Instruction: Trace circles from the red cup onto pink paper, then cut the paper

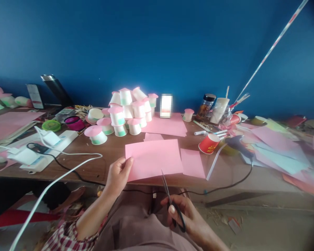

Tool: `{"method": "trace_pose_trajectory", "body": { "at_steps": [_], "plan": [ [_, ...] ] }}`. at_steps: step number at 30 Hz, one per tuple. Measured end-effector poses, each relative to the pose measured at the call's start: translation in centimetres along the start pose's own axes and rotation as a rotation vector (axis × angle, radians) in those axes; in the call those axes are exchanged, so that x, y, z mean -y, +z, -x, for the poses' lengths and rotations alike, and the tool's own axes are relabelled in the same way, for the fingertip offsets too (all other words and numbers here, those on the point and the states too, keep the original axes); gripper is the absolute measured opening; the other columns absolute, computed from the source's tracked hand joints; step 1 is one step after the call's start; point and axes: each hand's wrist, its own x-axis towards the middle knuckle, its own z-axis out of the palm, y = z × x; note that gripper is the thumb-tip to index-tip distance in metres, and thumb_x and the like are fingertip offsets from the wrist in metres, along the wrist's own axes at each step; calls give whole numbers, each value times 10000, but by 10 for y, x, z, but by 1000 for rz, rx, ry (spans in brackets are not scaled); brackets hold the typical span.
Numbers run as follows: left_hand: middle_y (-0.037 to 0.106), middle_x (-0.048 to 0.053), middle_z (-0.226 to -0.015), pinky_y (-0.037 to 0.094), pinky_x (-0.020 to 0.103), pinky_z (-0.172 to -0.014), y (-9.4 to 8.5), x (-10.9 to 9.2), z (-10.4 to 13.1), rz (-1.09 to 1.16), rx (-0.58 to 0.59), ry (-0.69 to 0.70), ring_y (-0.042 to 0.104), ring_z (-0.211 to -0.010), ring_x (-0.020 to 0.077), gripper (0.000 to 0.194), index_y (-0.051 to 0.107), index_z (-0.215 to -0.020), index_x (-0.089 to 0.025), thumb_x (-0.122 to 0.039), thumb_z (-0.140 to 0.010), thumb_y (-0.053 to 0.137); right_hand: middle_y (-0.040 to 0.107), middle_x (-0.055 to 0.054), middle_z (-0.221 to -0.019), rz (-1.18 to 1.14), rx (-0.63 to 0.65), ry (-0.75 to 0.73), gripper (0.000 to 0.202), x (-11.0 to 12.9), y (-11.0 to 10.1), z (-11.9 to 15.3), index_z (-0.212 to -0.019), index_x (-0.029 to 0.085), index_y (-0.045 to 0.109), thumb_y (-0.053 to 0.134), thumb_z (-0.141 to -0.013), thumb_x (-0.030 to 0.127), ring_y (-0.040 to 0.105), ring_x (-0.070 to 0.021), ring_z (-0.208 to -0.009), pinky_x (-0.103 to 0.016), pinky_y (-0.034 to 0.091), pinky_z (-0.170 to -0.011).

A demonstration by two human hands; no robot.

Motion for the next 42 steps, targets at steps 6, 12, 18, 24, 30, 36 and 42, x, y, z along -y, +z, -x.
{"method": "trace_pose_trajectory", "body": {
  "at_steps": [6,12,18,24,30,36,42],
  "plan": [
    [317,-50,-576,264,215,-522,4,-7,7,8,32,-21,297,-580,98,352,436,-572,-185,-423,-814,531,525,25,-538,-15,-34,-36,595,2,0,-5,-954,107,575,601,-741,662,462,-103,-479,-235,356,-495],
    [312,-46,-578,270,214,-520,8,-14,13,33,75,-62,288,-583,101,363,425,-568,-188,-436,-814,525,512,32,-513,-3,-62,-45,609,6,0,-7,-942,119,577,588,-731,691,445,-103,-457,-245,341,-486],
    [321,-40,-593,284,215,-532,10,-11,15,49,97,-92,299,-601,105,355,469,-596,-178,-449,-819,518,508,30,-514,-12,-72,-65,599,2,-1,-6,-951,104,574,587,-752,669,432,-93,-454,-236,336,-478],
    [328,-40,-601,287,213,-538,11,-11,15,57,101,-95,305,-606,103,373,471,-595,-173,-465,-824,514,520,21,-521,28,-98,-72,600,1,-3,-7,-944,93,590,572,-766,666,437,-90,-447,-225,338,-462],
    [340,-43,-589,284,214,-532,11,-10,16,70,105,-98,306,-598,103,356,493,-601,-171,-450,-818,527,519,35,-514,29,-124,-66,535,-4,-4,-9,-933,120,599,575,-784,633,429,-84,-428,-218,337,-445],
    [378,-43,-585,301,212,-537,13,-8,16,91,102,-110,331,-592,106,360,532,-629,-167,-471,-820,523,492,47,-503,24,-148,-57,526,-10,-5,-10,-942,122,616,610,-767,618,410,-78,-418,-207,324,-424],
    [355,-47,-591,288,212,-536,14,-3,15,121,112,-127,314,-597,104,363,506,-621,-172,-476,-816,540,437,67,-481,18,-189,-43,508,-13,-3,-13,-910,138,622,643,-737,615,384,-74,-411,-199,308,-397]
  ]
}}
